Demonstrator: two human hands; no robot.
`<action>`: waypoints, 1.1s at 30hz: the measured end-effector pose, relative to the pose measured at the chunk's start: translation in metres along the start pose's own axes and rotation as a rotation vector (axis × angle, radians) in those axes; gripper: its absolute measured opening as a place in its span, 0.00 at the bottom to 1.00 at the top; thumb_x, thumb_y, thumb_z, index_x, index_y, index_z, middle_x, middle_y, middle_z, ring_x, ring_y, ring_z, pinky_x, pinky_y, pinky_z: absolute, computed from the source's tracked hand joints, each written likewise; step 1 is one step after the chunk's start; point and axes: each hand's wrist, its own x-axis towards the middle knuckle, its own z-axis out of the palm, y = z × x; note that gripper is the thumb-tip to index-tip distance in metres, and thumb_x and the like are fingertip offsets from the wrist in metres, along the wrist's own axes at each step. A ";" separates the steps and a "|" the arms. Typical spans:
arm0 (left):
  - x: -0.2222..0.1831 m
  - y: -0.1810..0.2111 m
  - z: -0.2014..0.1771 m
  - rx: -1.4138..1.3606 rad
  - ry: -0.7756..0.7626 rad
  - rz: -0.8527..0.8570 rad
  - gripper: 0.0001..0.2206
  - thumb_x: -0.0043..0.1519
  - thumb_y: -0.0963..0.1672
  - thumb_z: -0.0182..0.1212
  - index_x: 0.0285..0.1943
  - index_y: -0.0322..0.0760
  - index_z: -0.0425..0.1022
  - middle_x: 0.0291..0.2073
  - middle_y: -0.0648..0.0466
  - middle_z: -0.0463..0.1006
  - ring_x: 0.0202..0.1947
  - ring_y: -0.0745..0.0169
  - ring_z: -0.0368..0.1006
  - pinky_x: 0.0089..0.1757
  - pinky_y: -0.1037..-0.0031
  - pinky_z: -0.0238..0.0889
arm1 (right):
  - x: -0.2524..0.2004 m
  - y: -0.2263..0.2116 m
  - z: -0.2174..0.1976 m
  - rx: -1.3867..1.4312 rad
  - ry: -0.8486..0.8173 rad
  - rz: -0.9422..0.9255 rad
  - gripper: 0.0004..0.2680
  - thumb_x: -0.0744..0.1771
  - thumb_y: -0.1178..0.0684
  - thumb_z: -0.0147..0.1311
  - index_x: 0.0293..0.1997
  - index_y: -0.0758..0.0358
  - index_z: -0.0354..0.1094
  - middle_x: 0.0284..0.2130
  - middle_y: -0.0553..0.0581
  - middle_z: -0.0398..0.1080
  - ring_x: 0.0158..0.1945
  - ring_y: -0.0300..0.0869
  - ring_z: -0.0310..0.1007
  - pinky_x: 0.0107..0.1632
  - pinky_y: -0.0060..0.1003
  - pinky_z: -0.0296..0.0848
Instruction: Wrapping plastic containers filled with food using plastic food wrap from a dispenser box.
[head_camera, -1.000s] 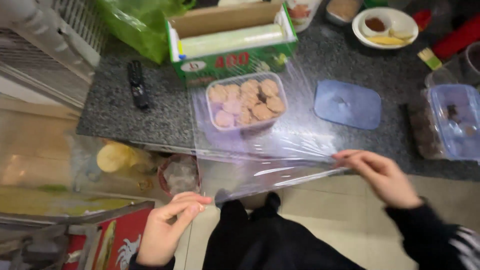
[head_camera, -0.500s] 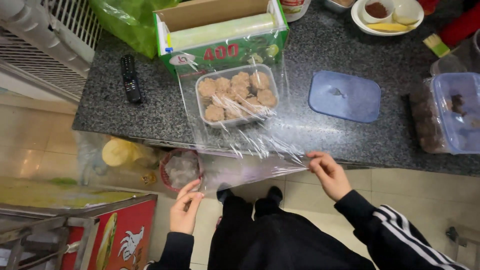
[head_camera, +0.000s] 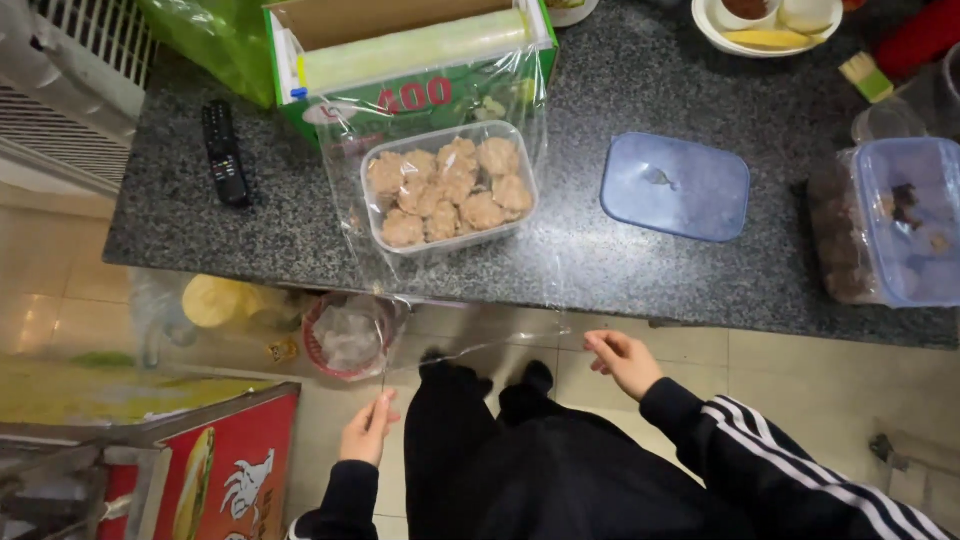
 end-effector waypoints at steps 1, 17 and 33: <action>0.009 -0.008 -0.002 0.041 -0.012 -0.074 0.23 0.66 0.54 0.55 0.64 0.44 0.83 0.60 0.57 0.85 0.50 0.62 0.83 0.56 0.71 0.73 | 0.008 0.011 -0.002 0.013 0.015 0.031 0.17 0.69 0.41 0.53 0.54 0.64 0.77 0.42 0.55 0.81 0.34 0.43 0.79 0.41 0.36 0.77; 0.200 0.277 -0.073 -0.207 -0.122 0.368 0.33 0.70 0.59 0.34 0.67 0.40 0.77 0.61 0.54 0.82 0.58 0.59 0.79 0.56 0.67 0.64 | 0.126 -0.077 -0.115 0.223 0.908 -0.150 0.09 0.72 0.45 0.61 0.50 0.58 0.78 0.31 0.48 0.73 0.30 0.32 0.70 0.33 0.30 0.71; 0.185 0.431 -0.045 -0.109 -0.239 0.263 0.27 0.68 0.60 0.60 0.55 0.35 0.82 0.53 0.42 0.84 0.57 0.49 0.80 0.61 0.56 0.64 | 0.158 -0.399 -0.005 0.245 0.111 -0.245 0.24 0.70 0.33 0.56 0.53 0.73 0.76 0.45 0.74 0.77 0.54 0.58 0.80 0.64 0.52 0.72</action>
